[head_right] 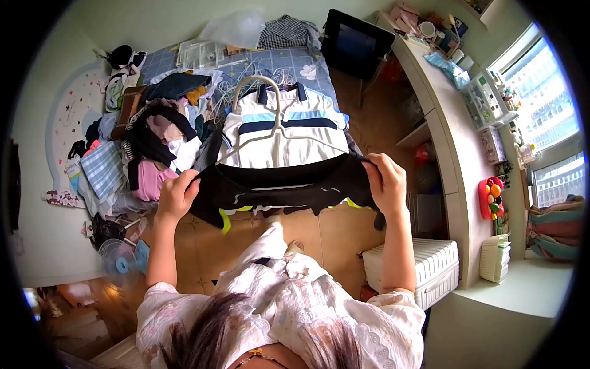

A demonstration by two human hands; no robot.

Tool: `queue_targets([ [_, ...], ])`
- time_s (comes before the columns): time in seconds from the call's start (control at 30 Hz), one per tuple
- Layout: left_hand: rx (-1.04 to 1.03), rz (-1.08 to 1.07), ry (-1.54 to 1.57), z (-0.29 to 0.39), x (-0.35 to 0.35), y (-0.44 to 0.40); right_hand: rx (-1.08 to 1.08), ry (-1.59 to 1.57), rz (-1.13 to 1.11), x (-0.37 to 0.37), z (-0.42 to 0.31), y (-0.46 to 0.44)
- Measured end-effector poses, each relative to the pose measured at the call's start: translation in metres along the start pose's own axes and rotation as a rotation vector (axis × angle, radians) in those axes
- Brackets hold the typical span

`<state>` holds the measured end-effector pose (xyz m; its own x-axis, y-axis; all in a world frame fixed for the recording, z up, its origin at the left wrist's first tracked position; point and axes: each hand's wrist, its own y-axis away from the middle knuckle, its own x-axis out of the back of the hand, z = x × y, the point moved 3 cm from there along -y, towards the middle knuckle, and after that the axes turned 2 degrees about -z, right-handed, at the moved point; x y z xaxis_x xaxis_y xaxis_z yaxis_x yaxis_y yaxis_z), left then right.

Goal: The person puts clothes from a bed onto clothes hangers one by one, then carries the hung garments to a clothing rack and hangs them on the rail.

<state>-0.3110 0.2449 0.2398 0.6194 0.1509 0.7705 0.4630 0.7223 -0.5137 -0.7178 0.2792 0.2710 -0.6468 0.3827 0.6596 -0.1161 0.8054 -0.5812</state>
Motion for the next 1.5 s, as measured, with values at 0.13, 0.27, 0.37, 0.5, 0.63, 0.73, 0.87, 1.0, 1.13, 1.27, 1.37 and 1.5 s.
queue_targets([
  [0.13, 0.004, -0.007, 0.013, -0.016, -0.019, -0.033, -0.027, -0.022, 0.005, -0.012, 0.036, -0.025],
  [0.27, 0.087, -0.055, 0.025, -0.067, -0.060, -0.075, -0.103, -0.055, -0.057, -0.058, 0.096, -0.065],
  [0.37, -0.012, -0.070, -0.052, -0.134, -0.112, -0.105, -0.189, -0.093, -0.152, -0.117, 0.164, -0.103],
  [0.5, 0.093, -0.350, -0.136, -0.238, -0.195, -0.146, -0.267, -0.102, -0.295, -0.221, 0.270, -0.157],
  [0.63, 0.397, -0.481, -0.287, -0.343, -0.301, -0.185, -0.291, 0.229, -0.430, -0.344, 0.387, -0.180],
  [0.73, 0.728, -1.059, -0.383, -0.349, -0.364, -0.181, -0.589, 0.487, -0.676, -0.402, 0.418, -0.159],
  [0.87, 0.528, -1.157, -0.107, -0.297, -0.419, -0.152, -0.531, 0.375, -0.773, -0.431, 0.397, -0.125],
  [1.0, 0.559, -0.736, 0.356, -0.259, -0.443, -0.129, -0.506, 0.196, -0.733, -0.419, 0.383, -0.100],
  [1.13, 1.281, -0.310, 1.408, -0.247, -0.489, -0.126, -0.527, 0.156, -0.697, -0.411, 0.394, -0.112],
  [1.27, 1.614, 0.166, 1.833, -0.258, -0.506, -0.171, -0.539, 0.126, -0.687, -0.427, 0.415, -0.138],
  [1.37, 1.535, 0.299, 1.787, -0.286, -0.531, -0.194, -0.489, 0.124, -0.675, -0.453, 0.428, -0.167],
  [1.5, 1.551, 0.369, 1.704, -0.318, -0.554, -0.227, -0.374, 0.096, -0.691, -0.499, 0.444, -0.202],
])
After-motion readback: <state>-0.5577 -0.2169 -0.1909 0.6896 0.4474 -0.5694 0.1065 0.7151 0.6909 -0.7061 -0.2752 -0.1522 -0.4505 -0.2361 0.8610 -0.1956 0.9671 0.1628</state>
